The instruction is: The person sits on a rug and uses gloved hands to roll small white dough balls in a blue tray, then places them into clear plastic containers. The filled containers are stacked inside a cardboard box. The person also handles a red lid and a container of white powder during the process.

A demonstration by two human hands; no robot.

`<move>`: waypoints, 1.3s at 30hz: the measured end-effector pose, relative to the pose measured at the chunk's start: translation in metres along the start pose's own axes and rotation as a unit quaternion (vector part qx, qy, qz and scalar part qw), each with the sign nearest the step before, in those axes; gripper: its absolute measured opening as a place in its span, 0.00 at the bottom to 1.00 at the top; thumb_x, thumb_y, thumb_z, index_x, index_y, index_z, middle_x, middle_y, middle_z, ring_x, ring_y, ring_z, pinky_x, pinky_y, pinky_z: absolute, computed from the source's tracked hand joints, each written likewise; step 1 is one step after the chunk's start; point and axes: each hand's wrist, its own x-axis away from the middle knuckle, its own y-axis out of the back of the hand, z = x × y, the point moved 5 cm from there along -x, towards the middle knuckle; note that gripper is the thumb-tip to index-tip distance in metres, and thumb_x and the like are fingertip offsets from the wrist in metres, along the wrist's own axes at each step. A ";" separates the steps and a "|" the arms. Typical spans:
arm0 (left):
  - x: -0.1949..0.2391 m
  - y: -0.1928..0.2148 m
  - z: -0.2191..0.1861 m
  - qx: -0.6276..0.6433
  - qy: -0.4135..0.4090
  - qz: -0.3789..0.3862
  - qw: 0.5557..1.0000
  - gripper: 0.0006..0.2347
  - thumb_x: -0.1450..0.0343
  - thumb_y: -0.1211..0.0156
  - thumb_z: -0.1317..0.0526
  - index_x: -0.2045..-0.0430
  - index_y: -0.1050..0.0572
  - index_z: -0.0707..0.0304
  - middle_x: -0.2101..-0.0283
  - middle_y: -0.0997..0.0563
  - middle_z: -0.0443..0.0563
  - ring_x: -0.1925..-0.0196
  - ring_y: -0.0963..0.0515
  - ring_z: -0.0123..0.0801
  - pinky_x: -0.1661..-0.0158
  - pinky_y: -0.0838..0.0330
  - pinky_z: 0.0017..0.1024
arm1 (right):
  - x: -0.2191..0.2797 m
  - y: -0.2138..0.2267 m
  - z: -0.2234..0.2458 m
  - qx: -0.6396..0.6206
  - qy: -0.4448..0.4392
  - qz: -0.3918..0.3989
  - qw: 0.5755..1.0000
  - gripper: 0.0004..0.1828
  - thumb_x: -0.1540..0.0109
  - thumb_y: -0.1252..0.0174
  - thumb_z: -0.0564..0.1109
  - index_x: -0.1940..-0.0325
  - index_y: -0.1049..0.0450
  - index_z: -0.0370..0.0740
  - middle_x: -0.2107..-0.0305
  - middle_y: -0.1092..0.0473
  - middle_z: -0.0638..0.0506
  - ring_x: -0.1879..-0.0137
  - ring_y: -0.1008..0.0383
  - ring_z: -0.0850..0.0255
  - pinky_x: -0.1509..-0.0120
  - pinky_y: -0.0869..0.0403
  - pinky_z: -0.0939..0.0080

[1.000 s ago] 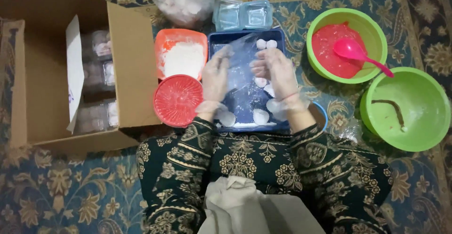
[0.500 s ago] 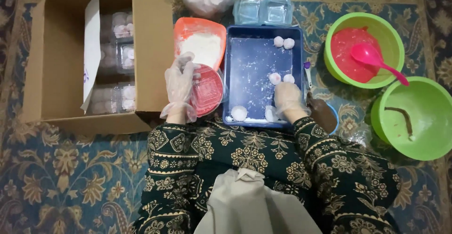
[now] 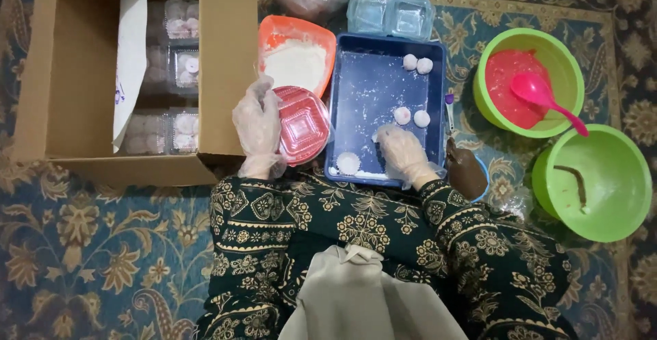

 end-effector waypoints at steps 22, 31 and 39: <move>0.007 0.000 0.004 -0.032 0.027 -0.022 0.999 0.13 0.27 0.47 0.53 0.54 0.20 0.53 0.54 0.14 0.53 0.53 0.16 0.49 0.50 0.23 0.45 | -0.045 0.009 -0.078 -0.098 -0.236 0.254 0.933 0.21 0.43 0.40 0.46 0.45 0.22 0.55 0.62 0.23 0.53 0.52 0.20 0.53 0.50 0.19 0.49; 0.005 -0.002 0.010 0.000 0.039 -0.032 0.999 0.12 0.28 0.46 0.55 0.55 0.19 0.51 0.55 0.14 0.52 0.54 0.15 0.47 0.50 0.22 0.42 | -0.031 0.021 -0.060 -0.112 -0.190 0.233 0.947 0.18 0.44 0.37 0.45 0.49 0.25 0.51 0.63 0.27 0.51 0.51 0.22 0.50 0.49 0.18 0.48; 0.005 0.000 0.005 0.004 0.032 -0.046 0.998 0.12 0.29 0.44 0.56 0.56 0.19 0.53 0.56 0.14 0.52 0.54 0.15 0.46 0.51 0.22 0.41 | -0.023 0.052 -0.051 -0.279 -0.209 0.241 0.906 0.40 0.44 0.32 0.55 0.28 0.35 0.55 0.48 0.29 0.39 0.37 0.30 0.40 0.34 0.25 0.38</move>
